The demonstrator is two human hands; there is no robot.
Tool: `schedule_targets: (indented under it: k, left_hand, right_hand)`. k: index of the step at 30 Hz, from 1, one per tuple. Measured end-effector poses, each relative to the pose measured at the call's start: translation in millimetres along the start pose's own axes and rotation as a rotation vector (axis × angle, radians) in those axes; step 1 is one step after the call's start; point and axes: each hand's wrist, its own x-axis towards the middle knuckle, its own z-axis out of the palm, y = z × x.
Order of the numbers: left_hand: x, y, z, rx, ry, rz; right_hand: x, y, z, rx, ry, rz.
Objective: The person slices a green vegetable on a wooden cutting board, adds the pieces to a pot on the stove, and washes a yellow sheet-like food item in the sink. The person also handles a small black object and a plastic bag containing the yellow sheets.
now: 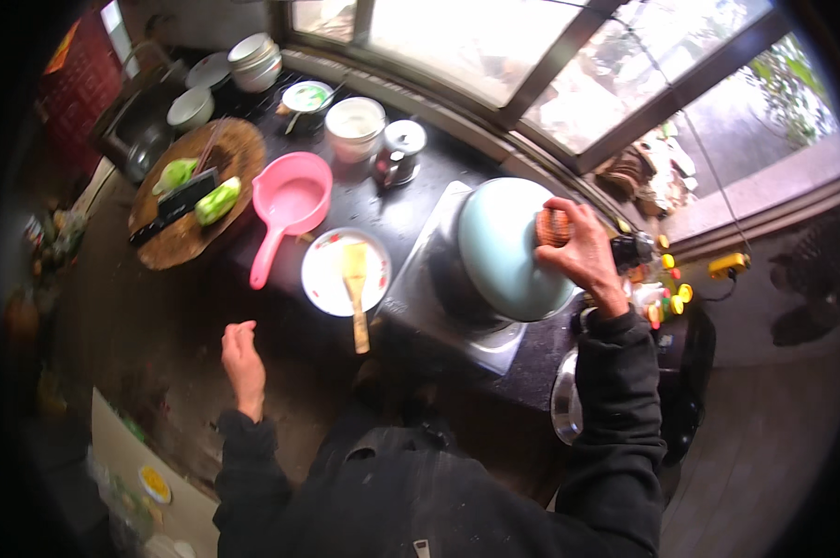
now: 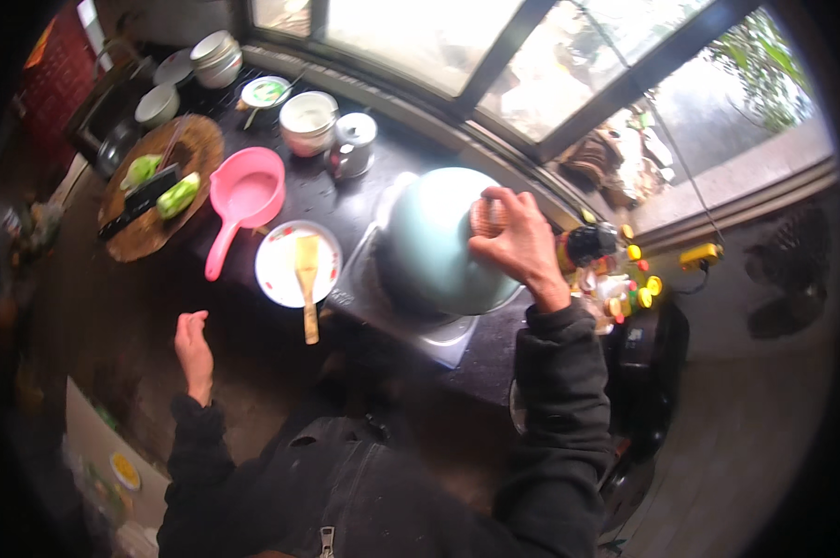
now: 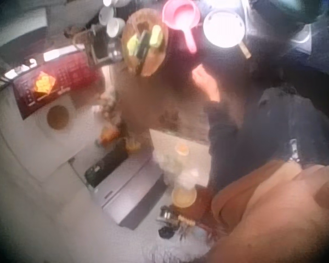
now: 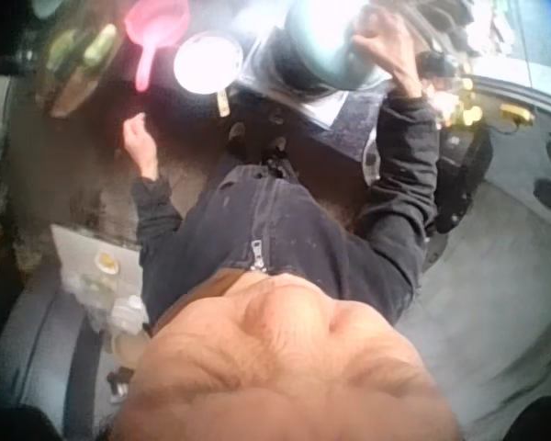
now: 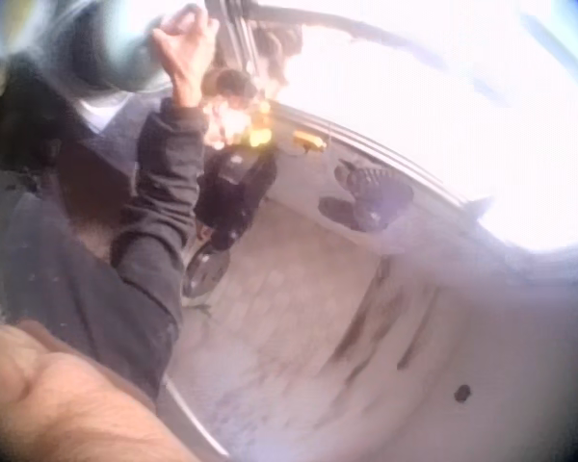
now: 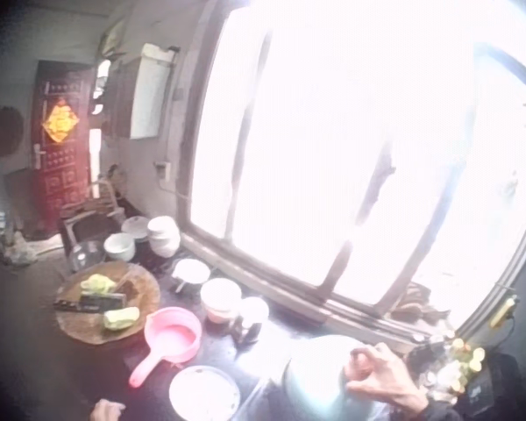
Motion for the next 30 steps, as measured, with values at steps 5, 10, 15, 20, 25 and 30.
schedule_targets:
  k: [5,10,15,20,25,30]
  left_hand:
    - [-5,-12,2,0.049,-0.039,-0.081]
    - [-15,-13,30,0.055,-0.112,-0.004]
    - [-25,-28,71,-0.104,-0.258,-0.144]
    - [-13,-45,120,-0.327,-0.295,-0.549]
    - [7,-53,148,-0.081,-0.13,-0.397]
    - [32,-52,148,-0.042,-0.087,-0.464]
  right_hand:
    - [8,-3,12,0.013,-0.02,-0.002]
    - [8,-2,12,-0.009,-0.016,0.04]
    - [2,-1,14,-0.094,-0.019,0.033]
    - [2,-1,15,-0.058,-0.029,0.07]
    - [-1,-3,17,-0.036,-0.003,0.077]
    - [-18,-8,19,-0.184,0.054,0.036]
